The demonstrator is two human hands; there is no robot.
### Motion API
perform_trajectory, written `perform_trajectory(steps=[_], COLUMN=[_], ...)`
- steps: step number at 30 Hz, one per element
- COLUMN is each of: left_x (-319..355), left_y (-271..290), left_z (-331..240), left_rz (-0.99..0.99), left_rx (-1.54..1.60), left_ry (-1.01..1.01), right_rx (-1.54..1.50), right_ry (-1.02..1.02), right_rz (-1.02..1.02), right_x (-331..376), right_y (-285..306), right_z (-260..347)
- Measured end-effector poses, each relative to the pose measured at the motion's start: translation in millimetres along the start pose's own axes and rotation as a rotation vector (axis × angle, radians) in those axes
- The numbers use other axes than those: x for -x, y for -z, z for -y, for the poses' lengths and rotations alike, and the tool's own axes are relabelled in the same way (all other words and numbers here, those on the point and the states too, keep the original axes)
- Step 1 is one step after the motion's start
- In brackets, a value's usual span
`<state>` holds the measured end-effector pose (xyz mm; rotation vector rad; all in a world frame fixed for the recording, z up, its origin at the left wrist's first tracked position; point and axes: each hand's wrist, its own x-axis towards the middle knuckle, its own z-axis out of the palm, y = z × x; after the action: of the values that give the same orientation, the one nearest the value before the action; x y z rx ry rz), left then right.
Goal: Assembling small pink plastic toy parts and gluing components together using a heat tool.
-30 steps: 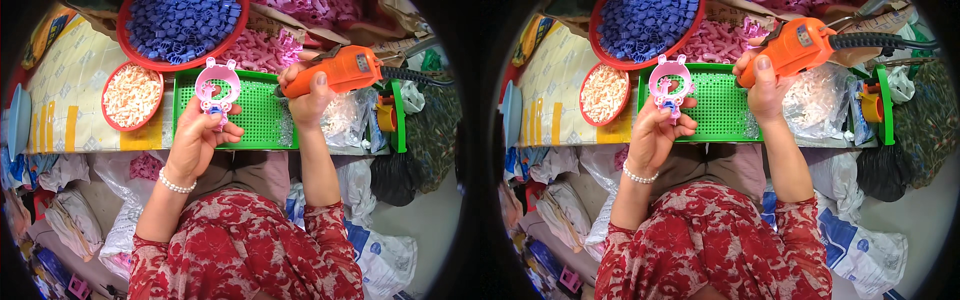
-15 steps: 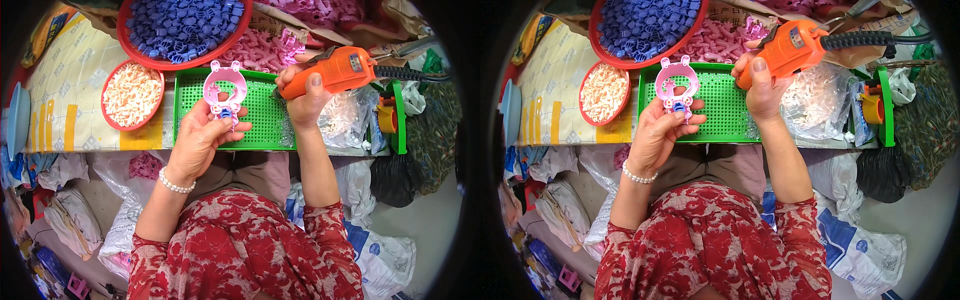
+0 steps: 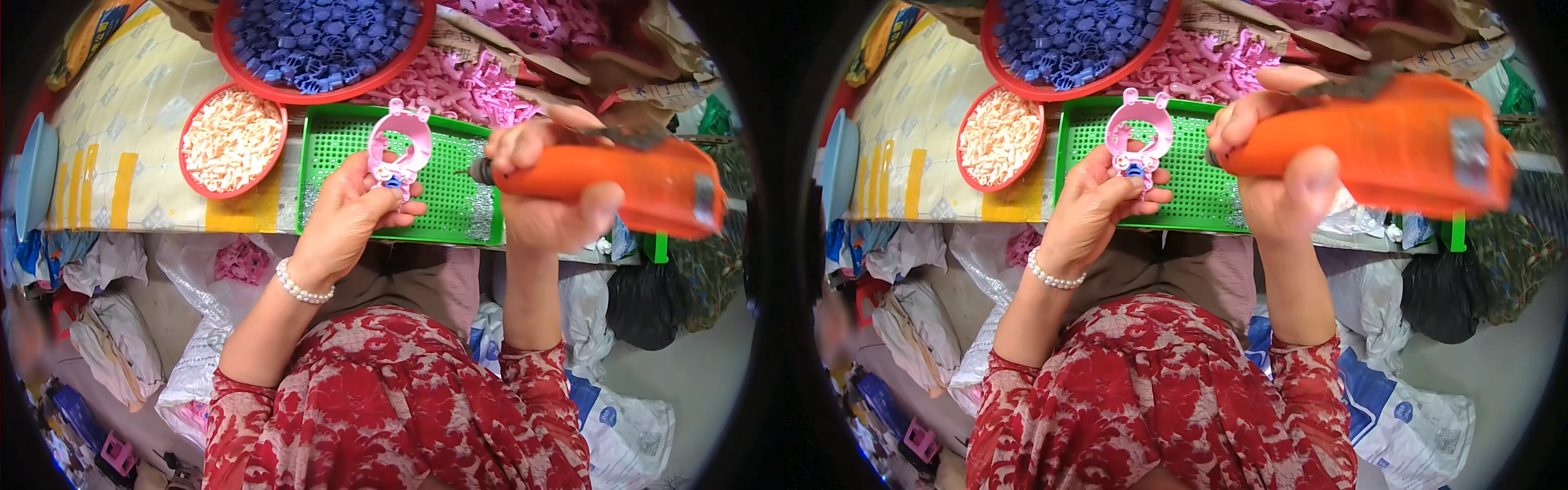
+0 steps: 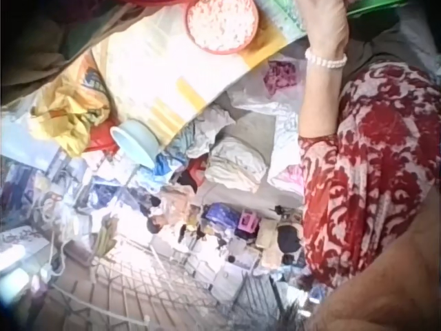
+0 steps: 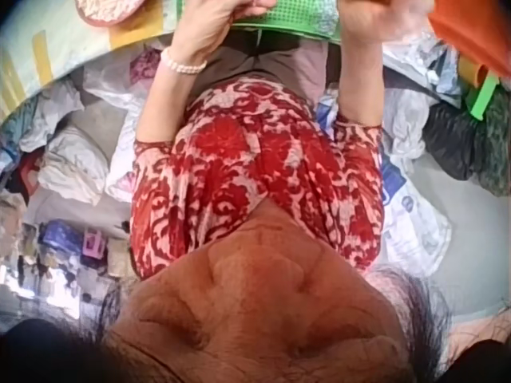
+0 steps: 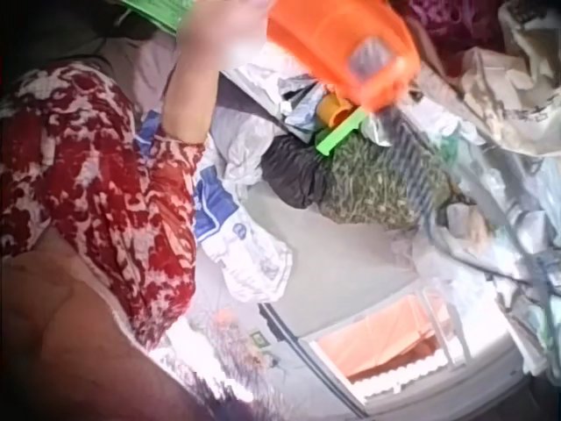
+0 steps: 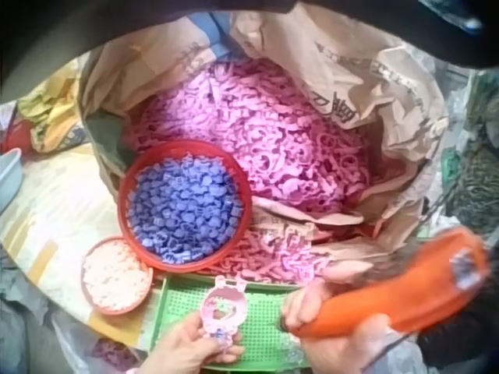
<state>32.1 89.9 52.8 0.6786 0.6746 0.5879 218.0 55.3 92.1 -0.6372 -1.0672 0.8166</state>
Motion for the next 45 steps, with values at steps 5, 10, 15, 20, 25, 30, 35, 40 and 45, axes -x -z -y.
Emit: perform_trajectory(steps=[5,10,15,20,25,30,35,40,45], left_x=[-1,0,2,2,1,0,-1,-6,-4], left_y=[-2,-3,-4,-4,-3,-3,-5,-6,-10], left_z=[2,1,-1,-2,-3,-3,-1,11,9], left_rz=[0.013,0.012,0.023,0.033,0.039,0.028,-0.011,-0.072,-0.078], left_rx=[-0.009,-0.024,-0.007,0.007,0.026,0.029,0.025,0.02,0.028], left_ry=[-0.006,-0.007,0.0,0.015,0.012,0.031,0.015,-0.049,-0.13], right_rx=[-0.045,-0.11,-0.116,-0.14,-0.14,-0.083,0.016,0.109,0.148], right_ry=[0.137,0.099,0.029,0.04,-0.021,-0.038,-0.06,-0.082,-0.054], right_rz=[0.181,0.199,0.13,0.125,0.064,0.038,0.024,0.038,0.054], right_x=[-2,-1,3,-1,2,3,4,5,2], right_y=[-27,-41,-48,-48,-51,-49,-51,-55,-60], right_z=[13,0,-13,-20,-25,-29,-29,-35,-37])
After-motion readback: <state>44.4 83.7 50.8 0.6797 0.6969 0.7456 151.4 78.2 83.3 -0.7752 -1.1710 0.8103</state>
